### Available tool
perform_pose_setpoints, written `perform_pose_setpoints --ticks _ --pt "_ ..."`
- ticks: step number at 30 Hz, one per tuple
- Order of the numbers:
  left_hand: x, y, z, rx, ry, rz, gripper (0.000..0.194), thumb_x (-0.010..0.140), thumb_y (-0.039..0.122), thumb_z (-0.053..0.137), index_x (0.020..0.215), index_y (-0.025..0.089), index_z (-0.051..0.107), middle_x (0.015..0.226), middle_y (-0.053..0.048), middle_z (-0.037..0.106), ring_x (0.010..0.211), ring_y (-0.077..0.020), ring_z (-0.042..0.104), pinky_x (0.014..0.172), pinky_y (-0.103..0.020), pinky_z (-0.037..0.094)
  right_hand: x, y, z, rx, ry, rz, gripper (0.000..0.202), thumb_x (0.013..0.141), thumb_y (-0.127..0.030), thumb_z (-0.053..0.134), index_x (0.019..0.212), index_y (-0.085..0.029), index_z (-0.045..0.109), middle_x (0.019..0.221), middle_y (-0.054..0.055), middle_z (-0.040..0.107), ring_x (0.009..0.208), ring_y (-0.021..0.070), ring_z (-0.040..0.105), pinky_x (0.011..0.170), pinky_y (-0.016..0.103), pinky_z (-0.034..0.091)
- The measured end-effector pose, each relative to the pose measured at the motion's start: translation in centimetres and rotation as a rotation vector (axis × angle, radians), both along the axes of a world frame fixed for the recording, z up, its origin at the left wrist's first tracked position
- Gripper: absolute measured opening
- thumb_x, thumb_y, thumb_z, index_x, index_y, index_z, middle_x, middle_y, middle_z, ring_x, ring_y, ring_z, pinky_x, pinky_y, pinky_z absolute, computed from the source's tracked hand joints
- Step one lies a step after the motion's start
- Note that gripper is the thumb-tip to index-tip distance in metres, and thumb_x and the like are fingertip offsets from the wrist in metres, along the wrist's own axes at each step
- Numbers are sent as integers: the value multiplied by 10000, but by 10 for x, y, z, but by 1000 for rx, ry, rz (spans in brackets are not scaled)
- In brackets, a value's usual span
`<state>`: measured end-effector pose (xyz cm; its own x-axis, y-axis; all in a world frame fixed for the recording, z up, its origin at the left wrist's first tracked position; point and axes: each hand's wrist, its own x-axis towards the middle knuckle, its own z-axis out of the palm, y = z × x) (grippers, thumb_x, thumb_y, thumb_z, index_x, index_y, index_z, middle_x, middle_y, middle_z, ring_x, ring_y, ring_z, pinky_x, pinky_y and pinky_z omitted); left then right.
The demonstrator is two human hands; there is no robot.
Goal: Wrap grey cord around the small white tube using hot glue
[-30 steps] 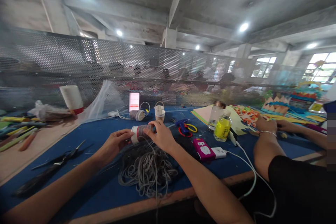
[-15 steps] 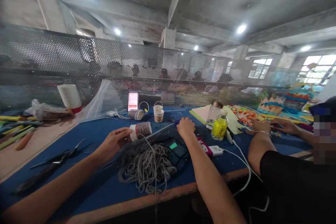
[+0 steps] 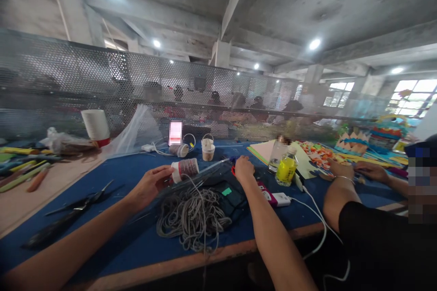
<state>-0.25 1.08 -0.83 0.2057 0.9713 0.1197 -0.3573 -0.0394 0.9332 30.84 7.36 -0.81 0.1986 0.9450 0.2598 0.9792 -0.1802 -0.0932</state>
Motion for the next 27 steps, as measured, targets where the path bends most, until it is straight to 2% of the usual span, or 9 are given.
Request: perform_pose_setpoints --ticks 8,14,16,19,22,27 --pt "-4 6 -4 0 -39 44 217 669 316 782 793 149 721 809 -57 692 684 -139 601 662 -229 486 8 8 6 305 229 -80 300 925 -170 395 1178 -19 455 1148 260 532 1082 310 575 904 377 444" --pt "-6 9 -8 0 -41 16 193 714 294 757 826 142 719 807 -54 693 681 -126 604 665 -217 484 20 18 13 477 523 -74 340 907 -202 401 1210 -54 444 1204 246 513 1069 283 580 883 364 443" --pt "-6 9 -9 1 -45 10 194 724 279 752 844 132 718 806 -60 692 681 -126 605 656 -216 485 17 21 14 500 641 -18 336 892 -271 428 1157 -78 499 1114 198 585 994 258 605 816 332 469" --pt "-5 9 -7 4 -48 18 198 721 265 756 843 115 717 791 -69 688 682 -135 608 651 -221 490 6 21 15 497 812 106 368 842 -420 498 1024 -114 591 816 88 652 743 203 624 663 283 482" --pt "-4 7 -6 13 -37 11 197 730 265 749 843 107 718 794 -74 688 674 -135 608 646 -222 492 -11 14 15 481 943 224 434 805 -511 516 977 -130 634 598 2 586 539 145 552 554 251 449" --pt "-4 7 -6 -3 -45 18 190 725 250 757 858 119 723 799 -66 696 678 -129 614 643 -214 494 -38 -5 20 361 1210 450 426 732 -540 623 819 -126 667 472 -37 488 473 108 465 522 230 395"
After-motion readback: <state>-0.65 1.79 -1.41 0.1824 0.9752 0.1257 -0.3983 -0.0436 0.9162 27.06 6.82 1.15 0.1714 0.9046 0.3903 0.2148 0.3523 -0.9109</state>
